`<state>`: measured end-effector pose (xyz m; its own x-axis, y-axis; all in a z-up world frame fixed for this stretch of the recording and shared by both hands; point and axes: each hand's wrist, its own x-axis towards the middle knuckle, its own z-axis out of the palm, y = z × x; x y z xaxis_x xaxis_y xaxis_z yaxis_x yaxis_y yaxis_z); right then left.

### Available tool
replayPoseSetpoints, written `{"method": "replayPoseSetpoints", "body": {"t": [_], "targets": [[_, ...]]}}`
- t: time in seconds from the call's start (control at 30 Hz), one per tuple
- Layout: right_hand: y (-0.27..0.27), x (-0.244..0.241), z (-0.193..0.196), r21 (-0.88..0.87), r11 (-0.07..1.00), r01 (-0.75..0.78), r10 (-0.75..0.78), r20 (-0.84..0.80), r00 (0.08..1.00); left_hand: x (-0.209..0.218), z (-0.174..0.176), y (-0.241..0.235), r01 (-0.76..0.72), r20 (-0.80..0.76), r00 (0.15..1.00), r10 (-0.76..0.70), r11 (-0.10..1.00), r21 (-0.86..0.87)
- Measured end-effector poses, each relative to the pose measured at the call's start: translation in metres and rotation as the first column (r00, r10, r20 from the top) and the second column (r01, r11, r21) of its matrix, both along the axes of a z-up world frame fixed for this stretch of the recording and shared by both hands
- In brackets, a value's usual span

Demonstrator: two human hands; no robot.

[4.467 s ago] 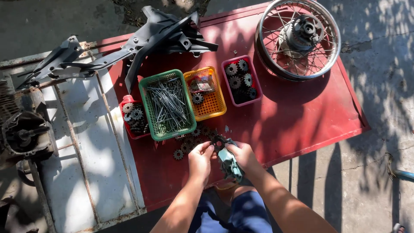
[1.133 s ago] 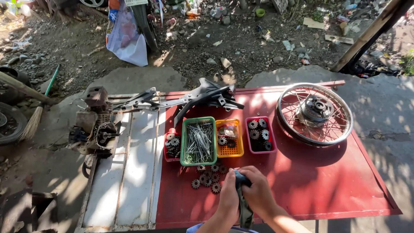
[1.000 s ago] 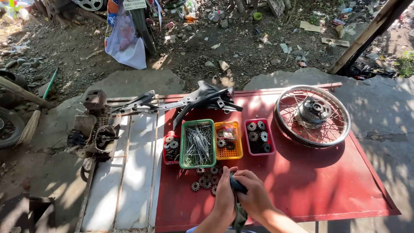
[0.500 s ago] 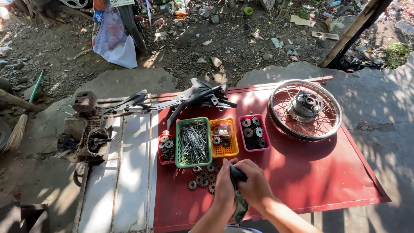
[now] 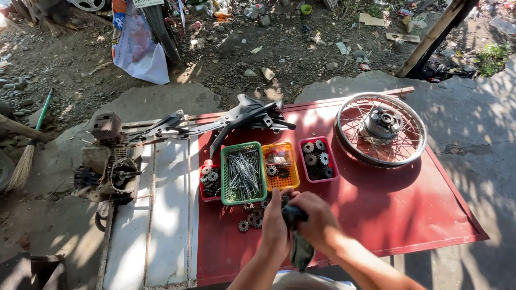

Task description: The person wipes small mechanical parts, including gears and a chain, with a cloth on a red workbench. The person handles the parts one at a time, wiping them thoroughly before placing them back on the table or into containers.

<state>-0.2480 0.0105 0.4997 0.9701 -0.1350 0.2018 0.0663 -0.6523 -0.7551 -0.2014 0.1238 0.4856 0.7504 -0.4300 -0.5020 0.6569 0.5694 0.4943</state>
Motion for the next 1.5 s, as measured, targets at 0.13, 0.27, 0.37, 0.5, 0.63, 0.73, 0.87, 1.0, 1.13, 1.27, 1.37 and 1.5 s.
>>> {"method": "replayPoseSetpoints", "body": {"t": [0.13, 0.27, 0.37, 0.5, 0.63, 0.73, 0.87, 1.0, 1.13, 1.27, 1.37, 1.5], "targets": [[-0.003, 0.007, 0.012, 0.027, 0.985, 0.168, -0.168, -0.016, 0.986, -0.008, 0.006, -0.002, 0.077, 0.002, 0.997, -0.078, 0.992, 0.100], [0.016, -0.007, 0.027, 0.065, 0.998, -0.014, 0.009, 0.066, 0.998, -0.002, -0.003, -0.002, 0.027, -0.010, 1.000, -0.026, 0.990, 0.141], [0.019, -0.017, 0.018, 0.163, 0.986, -0.040, 0.032, 0.055, 0.998, -0.002, 0.010, 0.005, -0.039, -0.019, 0.999, 0.039, 0.999, 0.024], [0.010, -0.015, 0.006, 0.168, 0.986, 0.011, -0.016, 0.025, 1.000, -0.012, 0.013, 0.004, 0.001, -0.035, 0.999, 0.001, 0.999, 0.047], [0.003, -0.003, 0.014, 0.151, 0.983, 0.105, -0.122, 0.107, 0.987, -0.015, 0.015, 0.002, 0.023, -0.006, 1.000, -0.023, 1.000, -0.015], [0.013, -0.004, 0.028, 0.142, 0.988, 0.066, -0.084, 0.121, 0.989, -0.010, 0.007, 0.003, 0.008, 0.024, 1.000, -0.007, 0.999, -0.043], [0.024, -0.006, 0.039, 0.075, 0.992, -0.098, 0.087, 0.136, 0.987, -0.004, 0.027, 0.011, -0.005, 0.019, 1.000, 0.004, 0.999, 0.052], [0.025, -0.005, 0.056, 0.154, 0.975, -0.160, 0.138, 0.143, 0.980, -0.003, 0.021, 0.016, 0.017, 0.037, 0.999, -0.018, 1.000, 0.025], [0.025, -0.012, 0.054, 0.262, 0.946, -0.189, 0.200, -0.017, 0.980, -0.002, 0.018, 0.019, -0.002, 0.063, 0.998, -0.001, 0.999, 0.044], [0.029, -0.012, 0.046, 0.355, 0.917, -0.180, 0.184, 0.023, 0.983, -0.002, 0.021, 0.020, 0.000, 0.074, 0.997, -0.002, 0.999, 0.036], [0.026, -0.009, 0.040, 0.262, 0.948, -0.179, 0.169, 0.060, 0.984, -0.005, 0.026, 0.020, 0.022, 0.046, 0.999, -0.021, 1.000, -0.010], [0.012, -0.001, 0.029, 0.200, 0.979, -0.047, 0.040, 0.035, 0.999, -0.010, 0.012, 0.010, 0.005, 0.033, 0.999, -0.004, 0.999, -0.047]]}}
